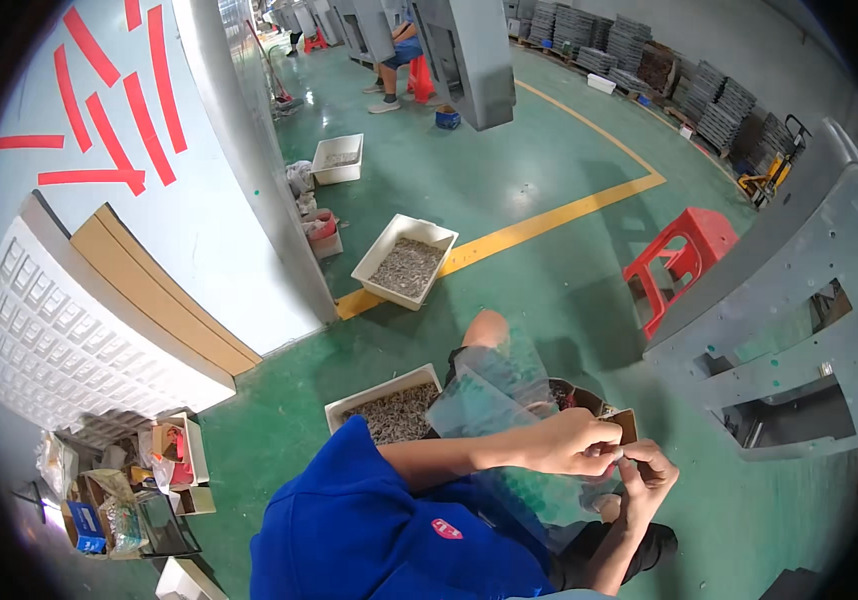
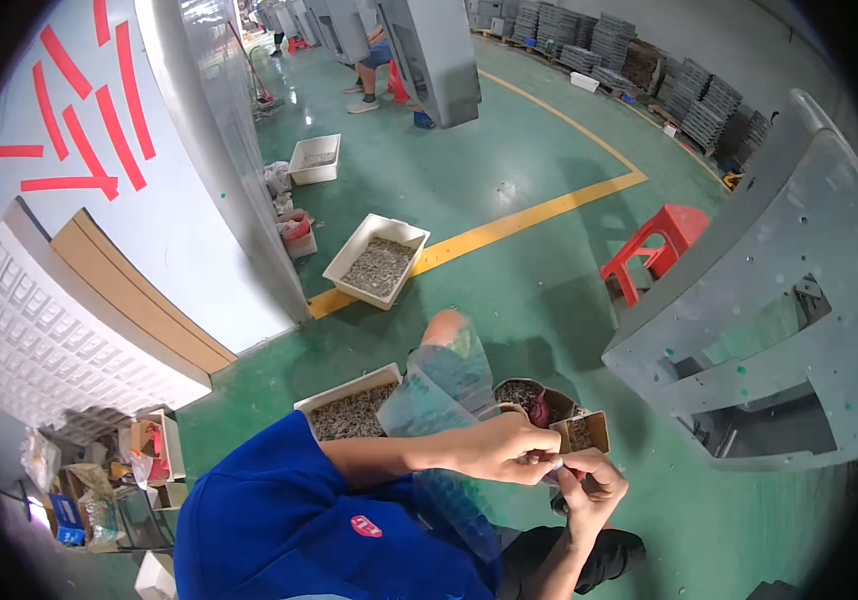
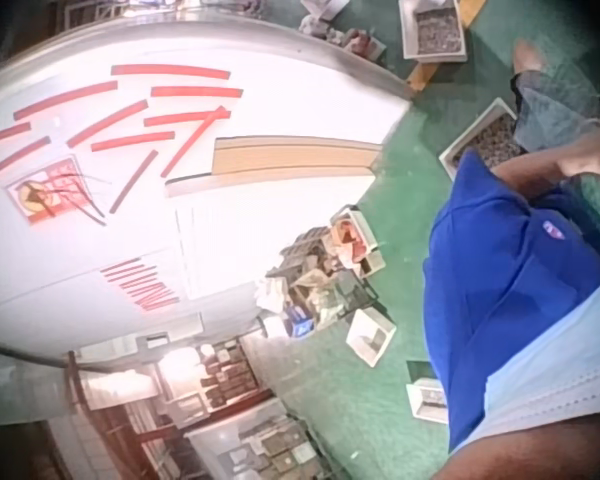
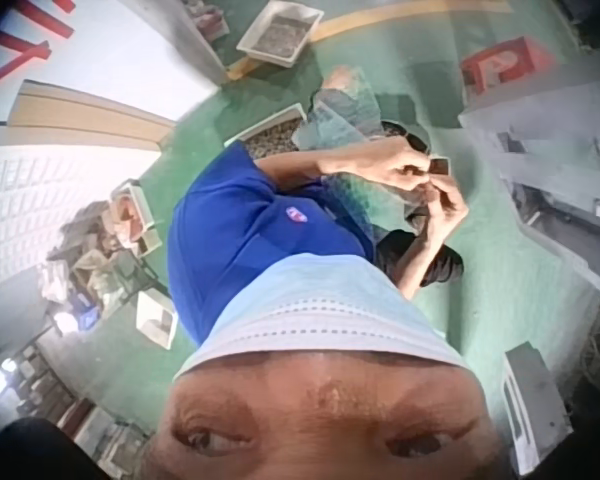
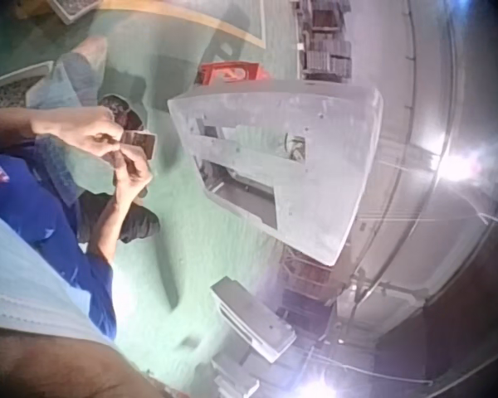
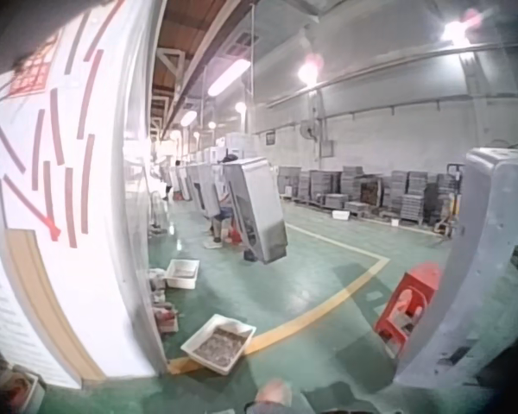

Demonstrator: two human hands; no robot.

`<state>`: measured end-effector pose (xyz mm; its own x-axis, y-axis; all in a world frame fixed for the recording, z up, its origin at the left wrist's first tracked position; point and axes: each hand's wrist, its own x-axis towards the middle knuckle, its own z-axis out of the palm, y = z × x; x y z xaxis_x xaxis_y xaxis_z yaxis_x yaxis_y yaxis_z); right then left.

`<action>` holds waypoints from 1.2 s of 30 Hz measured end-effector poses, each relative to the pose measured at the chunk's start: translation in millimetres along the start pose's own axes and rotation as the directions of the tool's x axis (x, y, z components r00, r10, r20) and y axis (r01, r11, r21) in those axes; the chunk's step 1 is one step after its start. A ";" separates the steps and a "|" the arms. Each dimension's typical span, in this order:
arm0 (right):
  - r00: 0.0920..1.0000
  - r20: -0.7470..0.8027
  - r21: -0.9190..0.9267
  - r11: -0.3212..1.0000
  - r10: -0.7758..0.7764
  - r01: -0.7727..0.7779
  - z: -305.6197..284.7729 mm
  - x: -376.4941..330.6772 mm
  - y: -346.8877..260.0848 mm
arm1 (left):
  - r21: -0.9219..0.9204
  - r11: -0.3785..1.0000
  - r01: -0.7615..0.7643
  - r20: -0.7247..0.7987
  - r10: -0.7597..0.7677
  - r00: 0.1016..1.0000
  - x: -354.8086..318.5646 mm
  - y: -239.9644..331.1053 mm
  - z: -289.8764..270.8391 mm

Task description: Apply green circular stickers to the designated spots on a metal frame.

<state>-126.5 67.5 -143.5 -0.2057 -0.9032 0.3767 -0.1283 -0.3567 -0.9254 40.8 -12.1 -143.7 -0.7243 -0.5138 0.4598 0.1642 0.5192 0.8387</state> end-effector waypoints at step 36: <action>0.668 0.656 -0.628 0.236 -0.353 0.742 18.0 7.4 -54.1 | -0.655 0.733 0.185 0.042 -0.209 0.977 -14.9 -14.7 8.0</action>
<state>-103.6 75.8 -91.4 0.5440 -0.6334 0.5503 -0.7921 -0.6041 0.0875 43.9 -6.7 -165.2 -0.7698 -0.5823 0.2614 0.4250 -0.1621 0.8905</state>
